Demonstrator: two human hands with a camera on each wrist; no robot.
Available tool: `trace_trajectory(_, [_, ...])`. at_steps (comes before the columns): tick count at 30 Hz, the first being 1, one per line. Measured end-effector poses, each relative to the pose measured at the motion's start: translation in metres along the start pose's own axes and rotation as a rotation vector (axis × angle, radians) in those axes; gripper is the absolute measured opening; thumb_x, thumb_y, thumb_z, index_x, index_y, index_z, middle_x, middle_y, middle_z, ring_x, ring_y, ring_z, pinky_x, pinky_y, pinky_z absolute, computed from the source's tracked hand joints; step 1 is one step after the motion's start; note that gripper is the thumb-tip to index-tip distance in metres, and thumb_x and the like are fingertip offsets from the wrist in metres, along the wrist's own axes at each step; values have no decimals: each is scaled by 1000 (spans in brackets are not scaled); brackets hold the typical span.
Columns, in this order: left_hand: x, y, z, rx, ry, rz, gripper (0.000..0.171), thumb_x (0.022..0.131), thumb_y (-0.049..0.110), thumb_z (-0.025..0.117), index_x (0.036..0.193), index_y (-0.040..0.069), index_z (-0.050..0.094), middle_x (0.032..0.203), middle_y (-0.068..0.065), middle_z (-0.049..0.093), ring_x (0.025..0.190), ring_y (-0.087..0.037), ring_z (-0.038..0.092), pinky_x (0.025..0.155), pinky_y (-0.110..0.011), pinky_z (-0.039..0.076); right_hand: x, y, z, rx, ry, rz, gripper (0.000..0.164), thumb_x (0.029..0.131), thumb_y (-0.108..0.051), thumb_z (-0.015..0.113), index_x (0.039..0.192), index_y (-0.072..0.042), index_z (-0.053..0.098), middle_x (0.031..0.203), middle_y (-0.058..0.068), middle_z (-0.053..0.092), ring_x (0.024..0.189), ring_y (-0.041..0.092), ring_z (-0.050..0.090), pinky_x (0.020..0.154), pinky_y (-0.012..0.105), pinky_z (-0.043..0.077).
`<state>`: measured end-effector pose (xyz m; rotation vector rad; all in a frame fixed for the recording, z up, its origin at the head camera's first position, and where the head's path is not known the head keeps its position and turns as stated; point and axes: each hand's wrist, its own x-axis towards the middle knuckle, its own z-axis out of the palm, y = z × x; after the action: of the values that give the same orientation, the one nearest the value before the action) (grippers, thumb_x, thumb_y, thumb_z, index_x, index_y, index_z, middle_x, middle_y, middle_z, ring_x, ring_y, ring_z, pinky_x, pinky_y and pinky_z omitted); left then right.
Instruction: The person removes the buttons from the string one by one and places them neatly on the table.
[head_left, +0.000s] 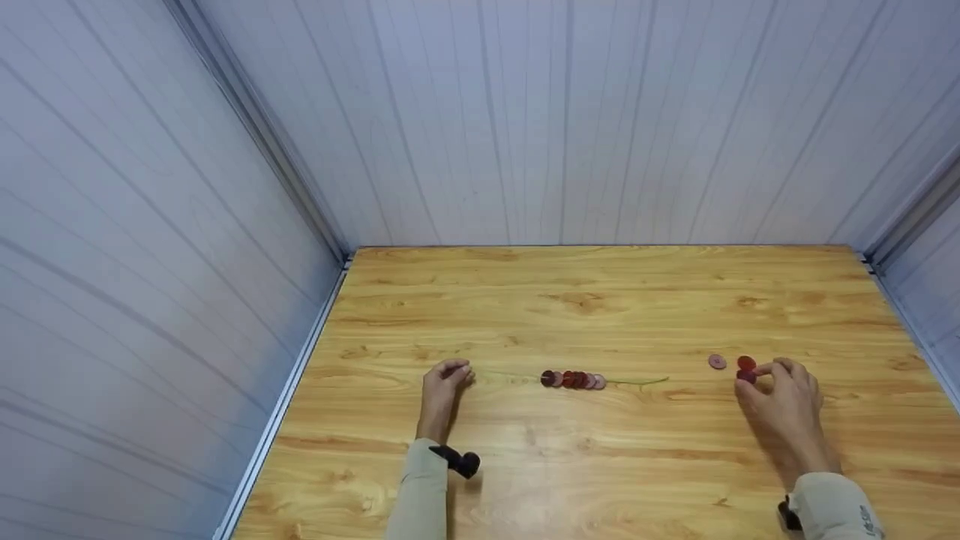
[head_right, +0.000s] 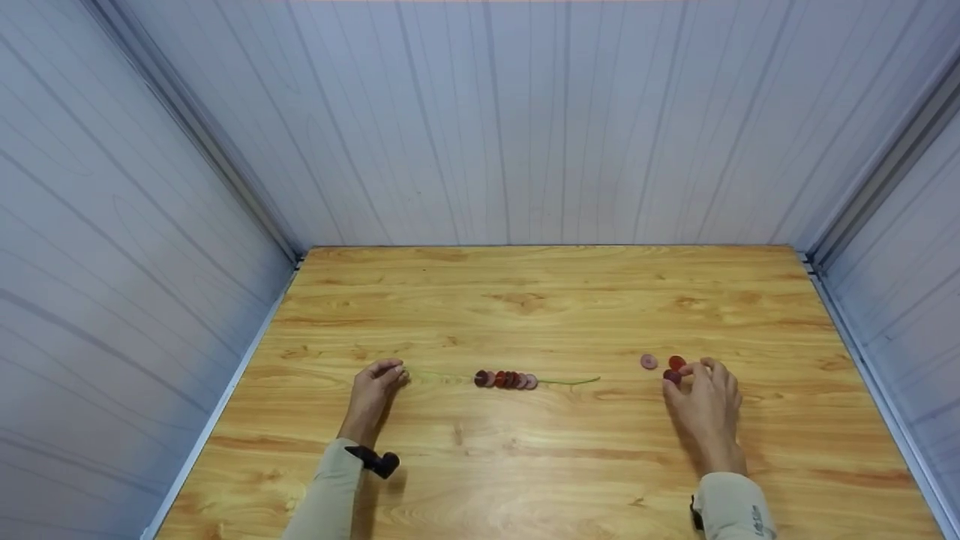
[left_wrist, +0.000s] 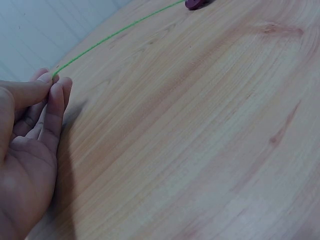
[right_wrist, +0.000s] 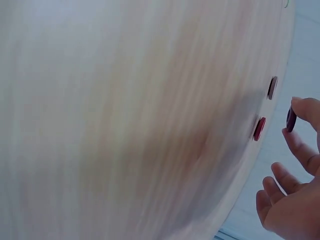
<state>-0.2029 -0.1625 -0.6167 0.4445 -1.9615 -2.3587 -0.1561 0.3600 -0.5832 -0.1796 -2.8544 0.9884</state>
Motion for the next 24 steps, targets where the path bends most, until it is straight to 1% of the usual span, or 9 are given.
trace_trajectory(4, [0, 0, 0, -4, -8, -1, 20, 89, -1, 63, 104, -13, 61, 90, -10, 64, 80, -17, 66, 79, -32, 59, -4, 4, -3, -5, 8, 33, 46, 94, -41, 58, 112, 2, 55, 141, 35, 27, 127, 56, 20, 100, 73, 14])
trace_trajectory(11, [0, 1, 0, -1, 0, -20, 19, 88, -1, 64, 104, -12, 61, 90, -10, 64, 81, -18, 66, 80, -32, 59, -8, 8, -5, 8, -28, 61, 50, 95, -44, 55, 113, 2, 54, 141, 36, 26, 127, 56, 18, 103, 72, 13])
trace_trajectory(17, [1, 0, 0, -2, 3, -22, 20, 88, -1, 64, 105, -12, 61, 92, -10, 64, 83, -18, 66, 83, -33, 58, -7, 10, -5, -37, -38, 67, 52, 94, -44, 56, 113, 4, 54, 138, 37, 28, 122, 56, 21, 97, 72, 17])
trace_trajectory(24, [0, 1, 0, 5, 8, -17, 17, 88, -1, 64, 102, -10, 63, 92, -11, 65, 83, -19, 66, 80, -31, 59, -7, 11, -5, -106, -72, 82, 49, 94, -41, 58, 113, 4, 55, 135, 39, 29, 120, 59, 22, 95, 71, 19])
